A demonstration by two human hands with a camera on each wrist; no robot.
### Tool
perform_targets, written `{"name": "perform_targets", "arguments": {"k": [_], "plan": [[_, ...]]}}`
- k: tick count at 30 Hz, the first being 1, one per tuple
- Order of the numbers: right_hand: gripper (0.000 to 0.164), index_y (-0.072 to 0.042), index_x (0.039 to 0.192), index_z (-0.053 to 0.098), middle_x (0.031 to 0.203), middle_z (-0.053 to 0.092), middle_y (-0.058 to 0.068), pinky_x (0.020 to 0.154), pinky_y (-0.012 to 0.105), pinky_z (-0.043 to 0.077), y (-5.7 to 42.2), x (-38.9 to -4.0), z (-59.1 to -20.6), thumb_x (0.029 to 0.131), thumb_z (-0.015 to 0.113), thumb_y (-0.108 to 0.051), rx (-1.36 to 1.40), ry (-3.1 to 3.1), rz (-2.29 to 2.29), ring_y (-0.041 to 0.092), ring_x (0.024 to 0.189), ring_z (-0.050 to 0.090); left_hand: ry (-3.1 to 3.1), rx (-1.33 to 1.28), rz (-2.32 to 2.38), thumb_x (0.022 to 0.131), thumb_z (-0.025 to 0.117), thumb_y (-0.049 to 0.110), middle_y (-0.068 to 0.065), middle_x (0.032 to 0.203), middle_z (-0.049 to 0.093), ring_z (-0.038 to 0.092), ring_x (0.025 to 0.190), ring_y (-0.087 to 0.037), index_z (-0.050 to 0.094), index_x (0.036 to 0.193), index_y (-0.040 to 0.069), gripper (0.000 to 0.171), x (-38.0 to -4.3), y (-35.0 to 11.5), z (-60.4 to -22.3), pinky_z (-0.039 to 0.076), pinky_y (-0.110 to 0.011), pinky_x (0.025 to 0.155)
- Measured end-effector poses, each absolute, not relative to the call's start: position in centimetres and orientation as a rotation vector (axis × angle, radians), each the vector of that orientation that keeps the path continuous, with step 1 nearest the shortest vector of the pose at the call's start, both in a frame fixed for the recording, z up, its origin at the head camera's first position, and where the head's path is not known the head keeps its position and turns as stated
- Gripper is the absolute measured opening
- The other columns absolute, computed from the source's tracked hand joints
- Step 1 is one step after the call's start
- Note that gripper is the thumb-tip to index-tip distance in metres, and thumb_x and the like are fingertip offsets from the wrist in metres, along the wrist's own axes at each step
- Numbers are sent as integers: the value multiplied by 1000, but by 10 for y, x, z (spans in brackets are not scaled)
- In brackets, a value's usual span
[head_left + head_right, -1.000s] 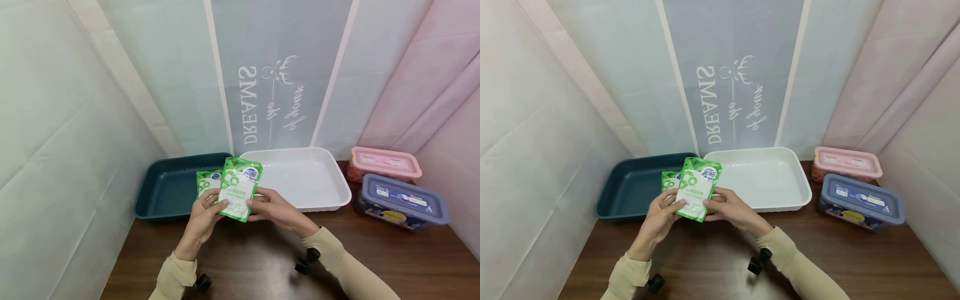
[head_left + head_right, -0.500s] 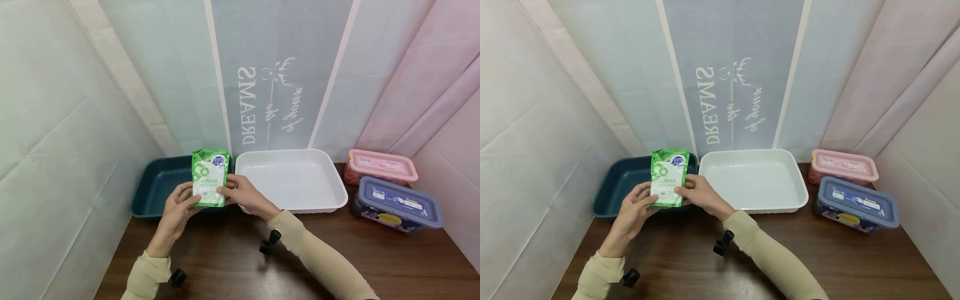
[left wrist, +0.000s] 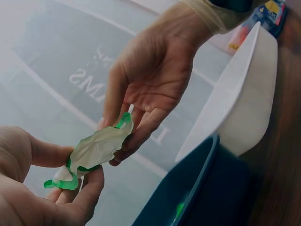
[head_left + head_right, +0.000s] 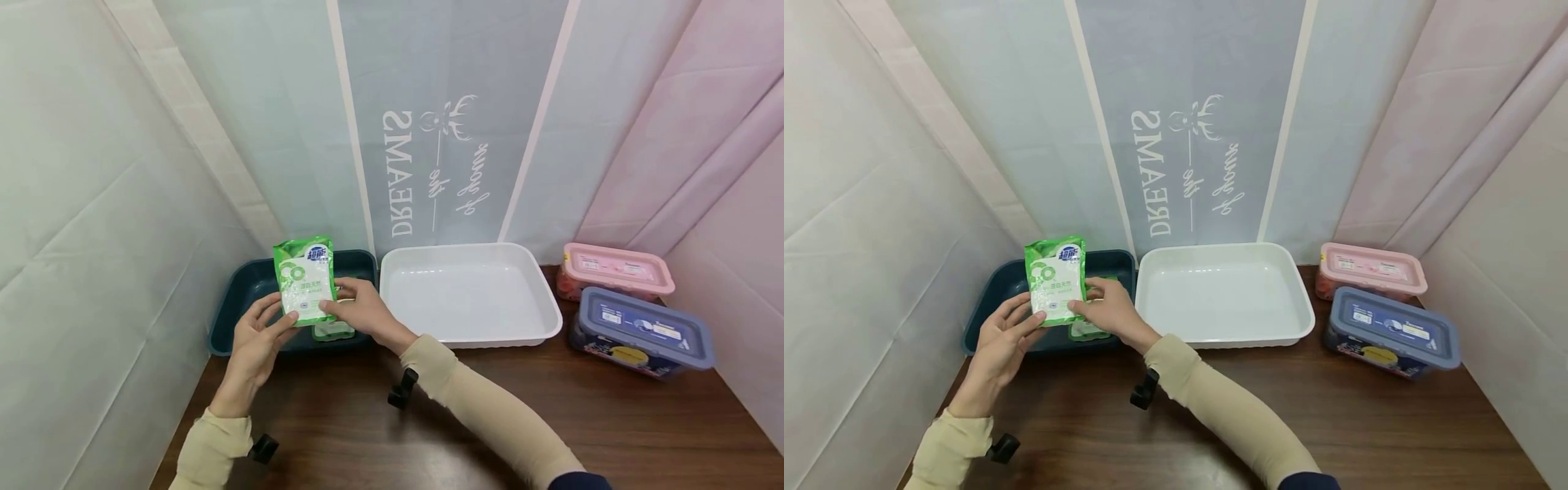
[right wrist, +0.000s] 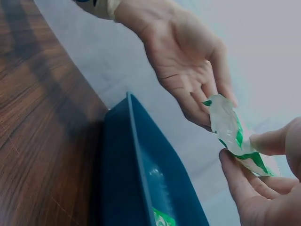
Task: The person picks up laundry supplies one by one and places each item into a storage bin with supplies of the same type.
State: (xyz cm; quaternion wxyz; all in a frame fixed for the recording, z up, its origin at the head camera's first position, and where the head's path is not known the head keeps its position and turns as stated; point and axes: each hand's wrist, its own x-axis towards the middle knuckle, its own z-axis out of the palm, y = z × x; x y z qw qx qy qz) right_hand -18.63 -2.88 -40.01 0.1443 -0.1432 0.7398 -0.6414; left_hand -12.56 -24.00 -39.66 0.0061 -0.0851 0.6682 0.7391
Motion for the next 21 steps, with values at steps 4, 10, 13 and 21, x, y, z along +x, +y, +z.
{"name": "perform_targets", "arguments": {"k": [4,10,13,21], "plan": [[53,-9,148,63,131,73,14,82,33,64,-44,-188,-406,99,79,-24,-384,2209,-1874,26,122,70,2133,-304,2289,104,68,4,-7,153,46,72,103,-3,32,163,6,68,-130,-250,-398,61,-24,94],[53,-8,150,60,130,70,16,82,40,66,-74,-192,-422,101,77,-20,-334,2117,-1930,22,100,77,2208,-368,2219,104,68,6,-1,143,50,72,101,0,33,163,7,68,-134,-276,-406,60,-23,96],[56,-5,153,55,128,67,19,84,48,66,-85,-194,-430,102,75,-14,-297,2045,-1963,26,88,79,2234,-392,2171,104,69,7,-5,146,50,71,102,1,33,165,7,70,-137,-284,-413,59,-23,97],[56,-5,156,52,131,63,23,88,50,65,-102,-201,-448,103,72,-9,-292,2086,-1903,41,100,77,2430,-391,1892,105,69,12,-24,168,35,68,123,-17,32,166,5,71,-149,-300,-431,58,-34,104]]}}
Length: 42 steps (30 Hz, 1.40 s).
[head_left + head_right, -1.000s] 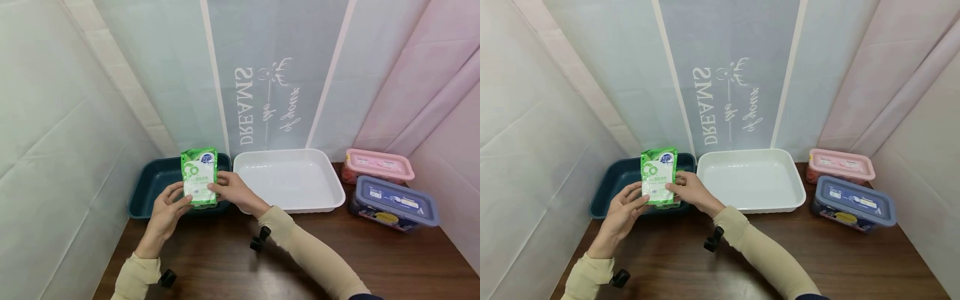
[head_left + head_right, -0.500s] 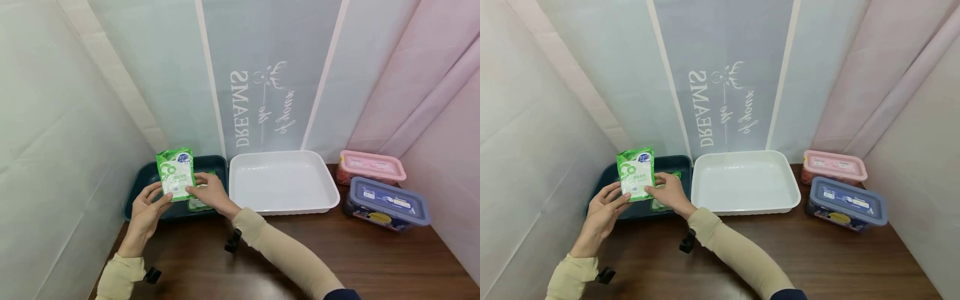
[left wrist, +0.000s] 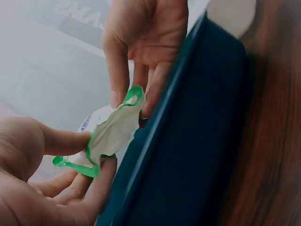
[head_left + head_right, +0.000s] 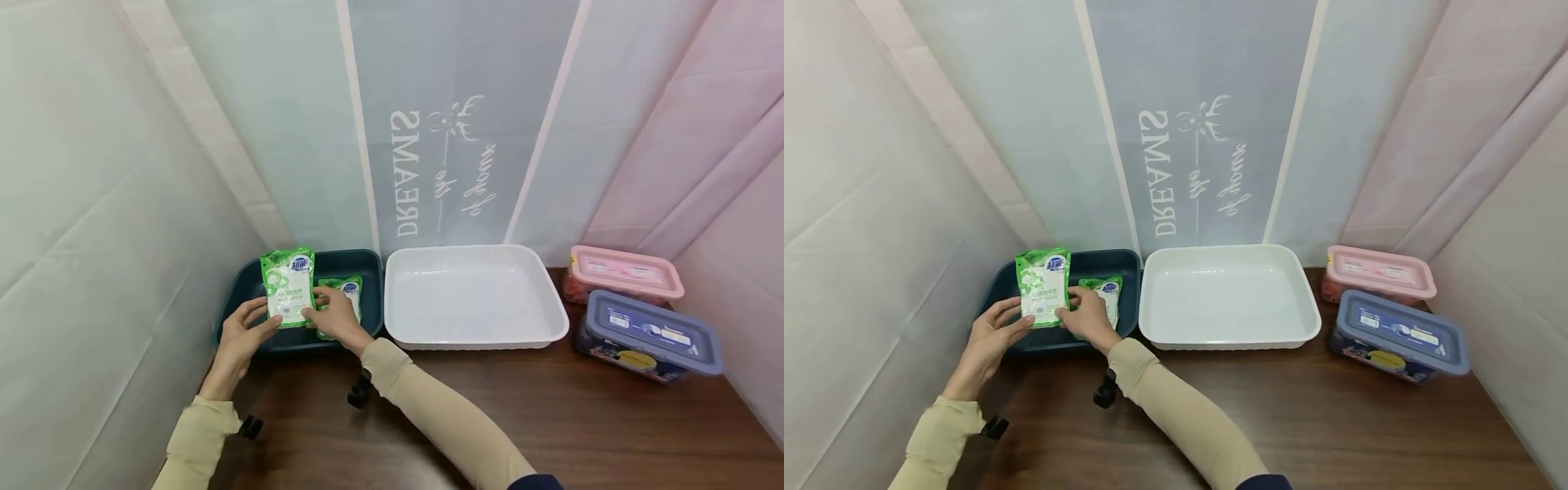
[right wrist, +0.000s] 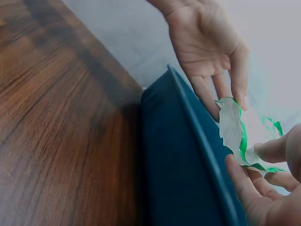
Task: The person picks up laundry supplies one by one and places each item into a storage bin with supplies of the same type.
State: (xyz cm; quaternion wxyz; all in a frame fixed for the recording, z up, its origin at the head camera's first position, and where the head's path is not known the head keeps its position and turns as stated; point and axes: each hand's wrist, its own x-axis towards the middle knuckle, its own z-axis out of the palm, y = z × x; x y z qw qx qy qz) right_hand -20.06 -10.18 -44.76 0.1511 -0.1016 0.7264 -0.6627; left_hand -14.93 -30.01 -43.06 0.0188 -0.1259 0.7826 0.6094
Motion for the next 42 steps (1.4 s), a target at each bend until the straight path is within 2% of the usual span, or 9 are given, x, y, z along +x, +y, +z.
{"name": "perform_targets", "arguments": {"k": [3,7,18,27,30,32,34,37,42], "plan": [[57,-6,156,52,132,63,23,88,49,65,-107,-203,-453,103,71,-9,-282,2114,-1860,39,99,77,2538,-387,1693,106,69,19,-27,169,34,55,141,-40,32,166,4,72,-153,-304,-434,48,-53,117],[58,-6,157,51,128,65,21,86,44,66,-113,-205,-459,103,71,-8,-298,2146,-1793,32,94,78,2586,-368,1554,106,69,21,-31,168,34,47,147,-50,32,165,0,72,-156,-311,-437,40,-63,120],[54,-4,153,57,119,75,15,80,33,61,-121,-211,-471,102,73,-9,-408,2289,-1476,18,84,74,2770,-290,1001,103,71,30,-36,148,52,55,129,-53,46,152,-8,67,-161,-328,-436,52,-62,99],[46,-6,143,68,123,76,13,91,37,63,-124,-218,-471,98,78,-10,-399,2424,-1331,26,112,72,2767,-266,853,103,72,31,-34,141,57,60,119,-47,48,149,-11,67,-172,-326,-439,53,-58,95],[44,-6,141,69,119,77,11,88,35,63,-125,-220,-471,98,78,-11,-407,2442,-1299,23,107,73,2769,-270,806,103,71,32,-33,140,58,60,119,-46,48,148,-11,67,-174,-325,-439,53,-59,96],[25,-3,124,75,95,73,8,73,31,57,-125,-221,-471,99,74,-7,-433,2428,-1283,18,82,67,2768,-277,782,103,71,32,-32,140,59,61,119,-45,49,148,-11,66,-176,-326,-440,53,-59,97],[7,-4,93,70,71,56,2,60,29,42,-125,-222,-471,100,70,-2,-468,2411,-1279,14,61,46,2767,-282,763,103,71,32,-32,140,60,61,120,-44,49,148,-11,66,-177,-326,-442,53,-59,97],[42,-15,71,40,59,27,-1,57,33,23,-125,-224,-473,98,64,5,-532,2376,-1278,15,56,18,2759,-292,752,103,71,31,-31,140,60,62,119,-43,49,148,-11,66,-179,-326,-444,54,-58,97],[51,-18,66,31,56,22,-4,54,31,21,-125,-225,-473,94,65,8,-592,2416,-1232,13,54,15,2743,-272,730,103,71,30,-33,141,59,62,120,-44,48,149,-13,66,-181,-327,-446,54,-58,98]]}}
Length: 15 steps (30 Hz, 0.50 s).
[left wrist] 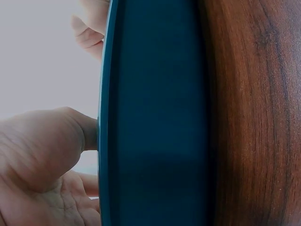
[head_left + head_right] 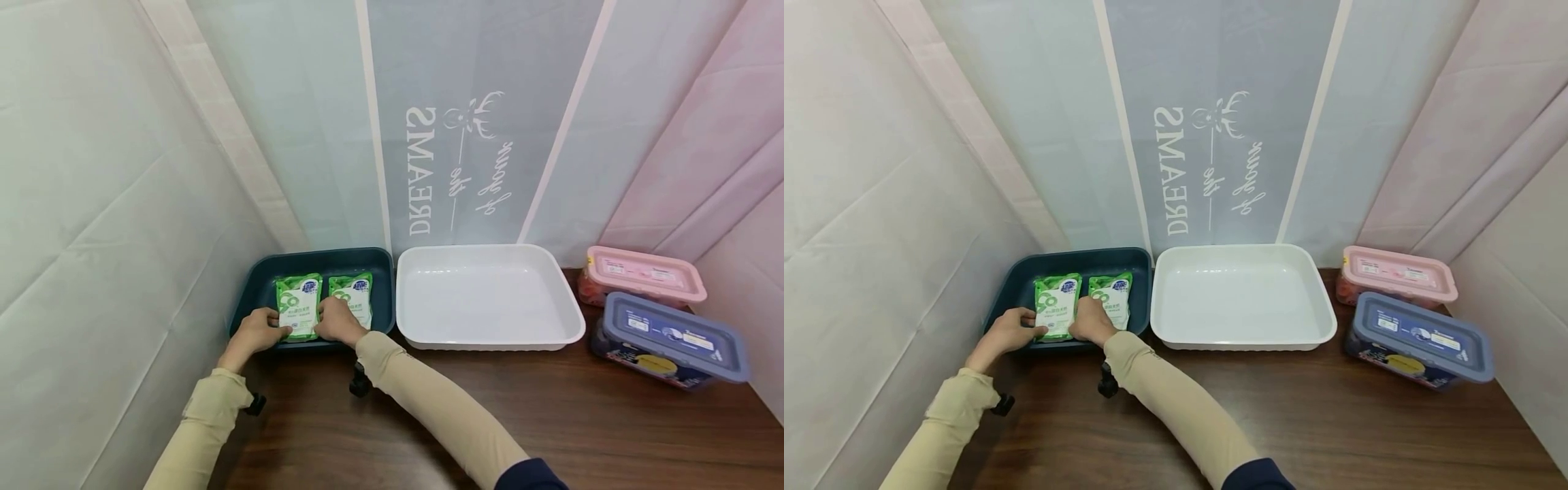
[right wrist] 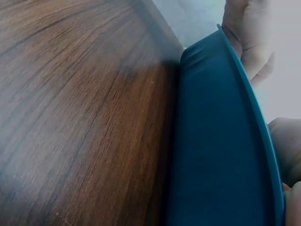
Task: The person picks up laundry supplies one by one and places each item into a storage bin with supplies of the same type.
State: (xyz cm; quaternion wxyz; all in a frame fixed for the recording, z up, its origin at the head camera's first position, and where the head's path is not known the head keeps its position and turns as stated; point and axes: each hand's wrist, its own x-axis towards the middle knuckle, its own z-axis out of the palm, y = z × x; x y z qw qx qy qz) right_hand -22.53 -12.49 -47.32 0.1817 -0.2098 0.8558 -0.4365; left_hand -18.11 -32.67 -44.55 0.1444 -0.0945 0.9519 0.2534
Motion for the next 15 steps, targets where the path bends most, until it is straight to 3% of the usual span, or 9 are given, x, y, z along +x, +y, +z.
{"name": "perform_targets", "arguments": {"k": [9,15], "plan": [[50,-17,64,32,56,19,-4,52,30,20,-125,-225,-475,92,60,13,-584,2393,-1265,13,54,12,2742,-245,687,102,71,24,-32,136,65,67,114,-39,54,143,-13,58,-182,-325,-444,57,-52,94],[51,-18,63,33,53,24,-4,49,27,23,-124,-219,-473,100,62,1,-621,2425,-1318,11,48,17,2764,-241,664,103,70,27,-31,137,64,66,114,-40,56,141,-11,55,-180,-323,-445,55,-55,94]]}}
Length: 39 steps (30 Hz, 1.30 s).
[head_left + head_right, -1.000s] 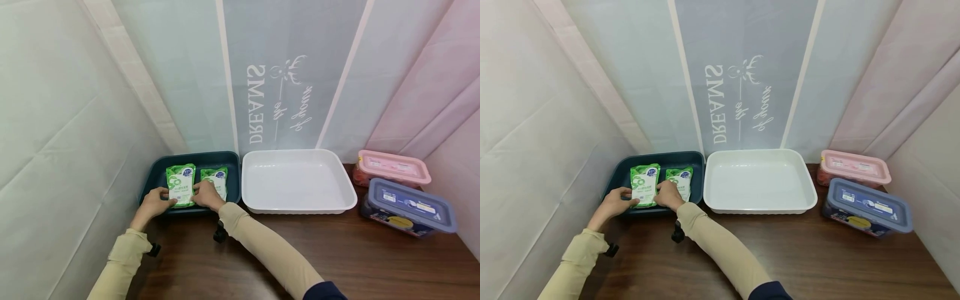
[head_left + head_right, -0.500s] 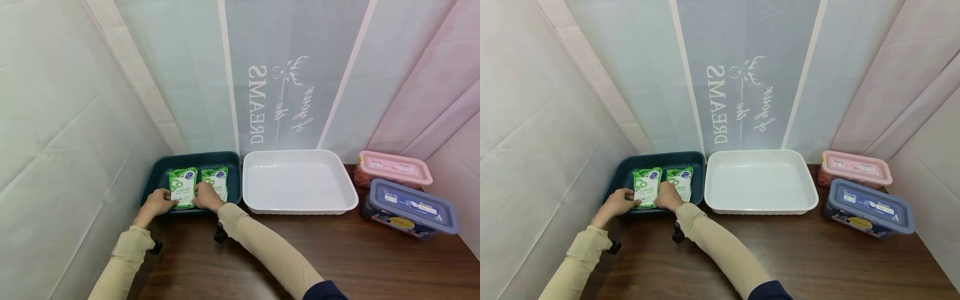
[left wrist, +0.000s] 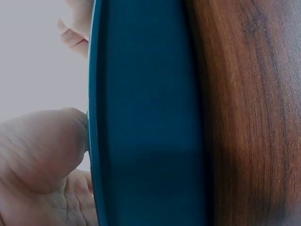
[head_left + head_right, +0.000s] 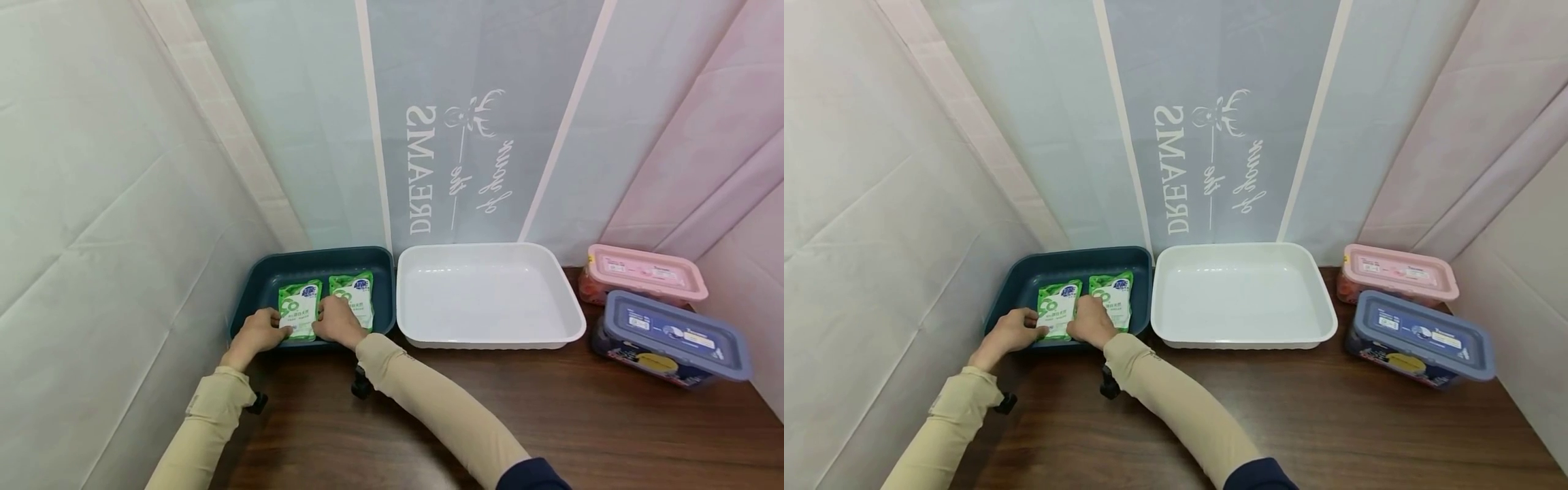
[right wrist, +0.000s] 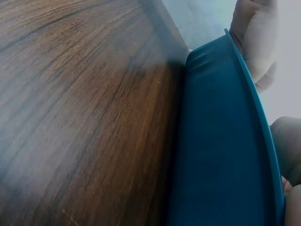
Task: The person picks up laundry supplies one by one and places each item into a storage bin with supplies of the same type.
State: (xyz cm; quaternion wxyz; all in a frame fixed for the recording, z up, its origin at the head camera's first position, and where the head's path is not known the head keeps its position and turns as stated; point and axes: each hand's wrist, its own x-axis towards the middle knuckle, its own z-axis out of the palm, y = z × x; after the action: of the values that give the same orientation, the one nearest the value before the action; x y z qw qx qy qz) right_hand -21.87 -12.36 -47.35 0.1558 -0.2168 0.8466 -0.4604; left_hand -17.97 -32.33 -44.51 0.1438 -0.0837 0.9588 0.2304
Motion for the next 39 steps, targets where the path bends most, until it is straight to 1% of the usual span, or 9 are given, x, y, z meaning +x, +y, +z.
{"name": "perform_targets", "arguments": {"k": [8,12,14,16,18,21,24,31,39], "plan": [[36,-12,71,48,48,31,-6,43,24,27,-123,-214,-470,103,62,-5,-694,2494,-1300,9,40,24,2804,-267,642,105,66,30,-28,124,63,61,91,-34,57,136,-8,50,-176,-320,-446,52,-48,78],[28,-7,78,52,51,32,-4,44,24,26,-114,-212,-463,105,61,-7,-753,2514,-1284,9,41,24,2831,-259,652,107,60,28,-31,132,61,60,92,-36,54,141,-6,49,-174,-317,-443,51,-50,78],[23,-3,84,57,56,38,1,47,25,28,-107,-210,-458,106,61,-9,-783,2536,-1252,11,44,28,2849,-256,667,109,57,27,-32,136,59,61,95,-38,52,146,-6,50,-172,-315,-440,51,-53,79],[17,2,100,67,69,56,7,52,24,37,-98,-208,-451,106,63,-13,-788,2569,-1218,10,49,42,2873,-255,694,110,55,27,-33,141,57,63,101,-42,50,150,-4,51,-168,-311,-439,52,-57,82],[24,2,118,71,90,71,12,61,24,50,-87,-206,-444,106,66,-18,-794,2617,-1166,11,64,60,2906,-243,720,110,55,27,-32,146,56,64,110,-47,48,153,-4,52,-165,-304,-439,52,-62,86],[40,0,139,67,124,76,16,83,30,62,-68,-202,-431,106,68,-22,-787,2661,-1150,18,98,76,2961,-213,768,110,56,26,-30,149,56,62,122,-49,51,152,-1,51,-160,-291,-442,53,-66,92],[39,0,139,67,126,76,16,90,34,63,-47,-198,-421,106,68,-20,-806,2677,-1187,23,110,76,3016,-179,819,109,58,23,-28,148,58,62,127,-49,55,150,1,47,-155,-277,-444,54,-67,93],[33,2,134,69,117,76,18,83,39,62,9,-191,-406,105,67,-14,-897,2804,-1198,26,97,74,3077,12,938,107,65,16,-26,148,58,60,130,-46,56,150,0,47,-149,-232,-448,54,-64,97],[37,-3,136,71,134,73,14,100,49,59,73,-186,-401,106,67,-24,-783,2989,-1078,35,117,72,3115,252,1085,102,73,17,-22,141,64,63,126,-42,62,142,0,45,-152,-178,-447,55,-59,102]]}}
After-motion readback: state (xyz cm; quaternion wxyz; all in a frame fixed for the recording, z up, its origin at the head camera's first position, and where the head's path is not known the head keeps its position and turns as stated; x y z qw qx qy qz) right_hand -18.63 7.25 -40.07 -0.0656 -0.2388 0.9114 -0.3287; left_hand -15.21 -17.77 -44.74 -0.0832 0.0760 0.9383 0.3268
